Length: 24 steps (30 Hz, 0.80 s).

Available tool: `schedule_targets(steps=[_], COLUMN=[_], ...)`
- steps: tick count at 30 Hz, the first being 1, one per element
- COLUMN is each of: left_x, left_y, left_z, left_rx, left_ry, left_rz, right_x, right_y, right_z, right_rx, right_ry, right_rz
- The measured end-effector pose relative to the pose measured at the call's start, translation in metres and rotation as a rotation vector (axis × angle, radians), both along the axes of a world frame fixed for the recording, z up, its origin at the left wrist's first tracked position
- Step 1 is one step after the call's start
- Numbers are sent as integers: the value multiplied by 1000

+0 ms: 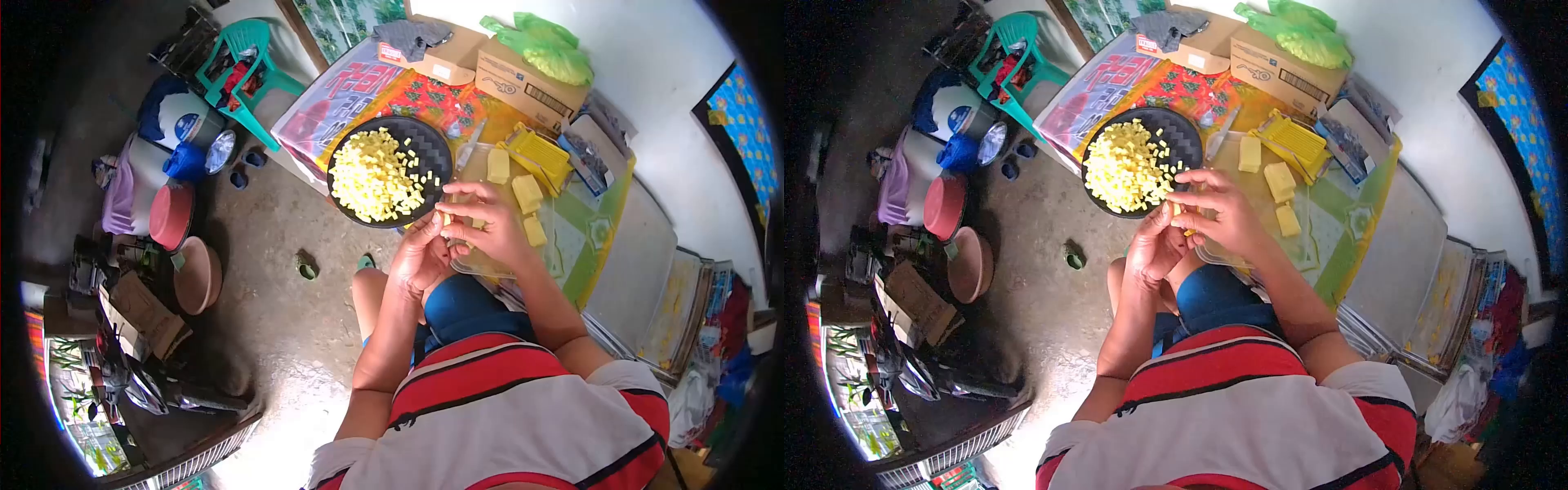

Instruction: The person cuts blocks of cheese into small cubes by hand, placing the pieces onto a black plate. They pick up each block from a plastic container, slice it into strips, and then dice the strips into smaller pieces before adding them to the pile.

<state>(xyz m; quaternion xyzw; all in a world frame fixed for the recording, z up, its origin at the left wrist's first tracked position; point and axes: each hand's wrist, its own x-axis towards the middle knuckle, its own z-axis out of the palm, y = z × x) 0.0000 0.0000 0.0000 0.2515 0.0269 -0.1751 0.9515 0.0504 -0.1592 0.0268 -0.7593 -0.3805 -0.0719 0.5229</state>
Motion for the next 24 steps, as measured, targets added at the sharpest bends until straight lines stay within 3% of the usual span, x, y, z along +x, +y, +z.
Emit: schedule_targets(steps=[2, 6, 9, 12, 18, 24], left_x=[2, 24, 50, 57, 67, 65], left_y=[1, 6, 22, 26, 31, 33], left_z=[-3, -26, -82, -83, -102, -94], left_rx=[-20, 367, 1158, 1874, 2314, 2200], left_ry=[10, 29, -207, -262, -342, -282], left_rz=[23, 297, 481, 541, 577, 637], right_x=[1, 15, 32, 24, -9, -11], right_y=[0, -13, -43, -51, -44, -45], right_z=[2, -4, -55, -90, -107, -102], right_rx=[18, 57, -349, -580, -672, -549], right_ry=[0, 269, 363, 158, 47, 108], right_rz=[-31, -204, -160, -84, -207, -199])
